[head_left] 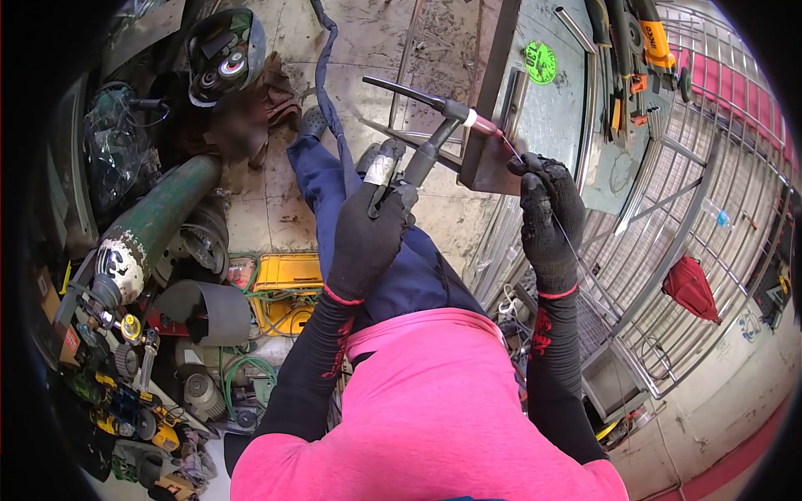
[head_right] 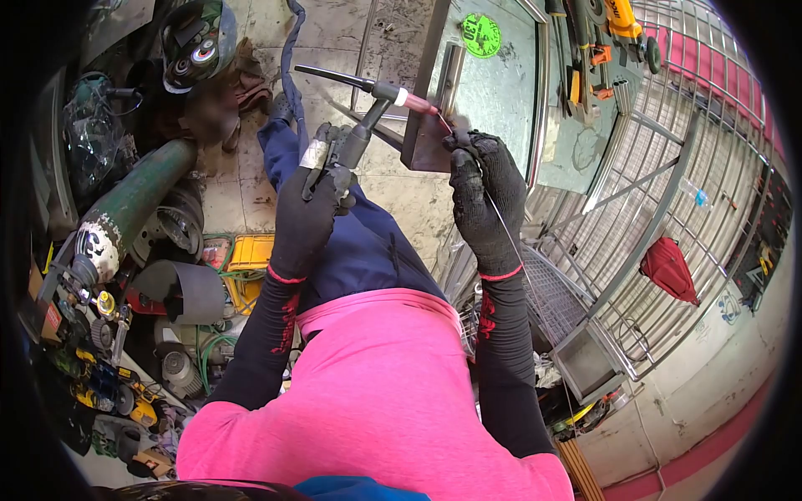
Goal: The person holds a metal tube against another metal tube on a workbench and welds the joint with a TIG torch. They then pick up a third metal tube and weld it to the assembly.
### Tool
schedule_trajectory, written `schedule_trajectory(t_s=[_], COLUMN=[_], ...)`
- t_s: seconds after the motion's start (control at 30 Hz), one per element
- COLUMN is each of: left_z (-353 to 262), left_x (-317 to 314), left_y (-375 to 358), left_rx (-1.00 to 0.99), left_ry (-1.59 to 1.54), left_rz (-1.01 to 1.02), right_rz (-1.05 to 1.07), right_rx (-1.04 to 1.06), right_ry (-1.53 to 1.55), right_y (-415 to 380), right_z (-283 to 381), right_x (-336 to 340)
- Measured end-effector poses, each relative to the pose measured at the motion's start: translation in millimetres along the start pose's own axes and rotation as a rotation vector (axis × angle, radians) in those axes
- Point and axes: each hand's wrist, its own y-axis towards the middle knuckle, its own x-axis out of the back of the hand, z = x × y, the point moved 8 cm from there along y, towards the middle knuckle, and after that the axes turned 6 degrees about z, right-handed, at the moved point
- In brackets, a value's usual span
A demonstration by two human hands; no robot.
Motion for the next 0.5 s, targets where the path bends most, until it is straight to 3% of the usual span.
schedule_trajectory(t_s=[0.4,0.5], left_z=[10,10], left_x=[6,5], left_y=[1,3], left_rx=[-0.046,-0.051], left_ry=[0.075,0.089], left_rz=[0.017,0.025], right_rz=[-0.003,-0.024], right_rx=[-0.018,0.060], right_ry=[-0.008,-0.036], right_y=[-2,-1], right_z=[-4,-3], right_x=[0,0])
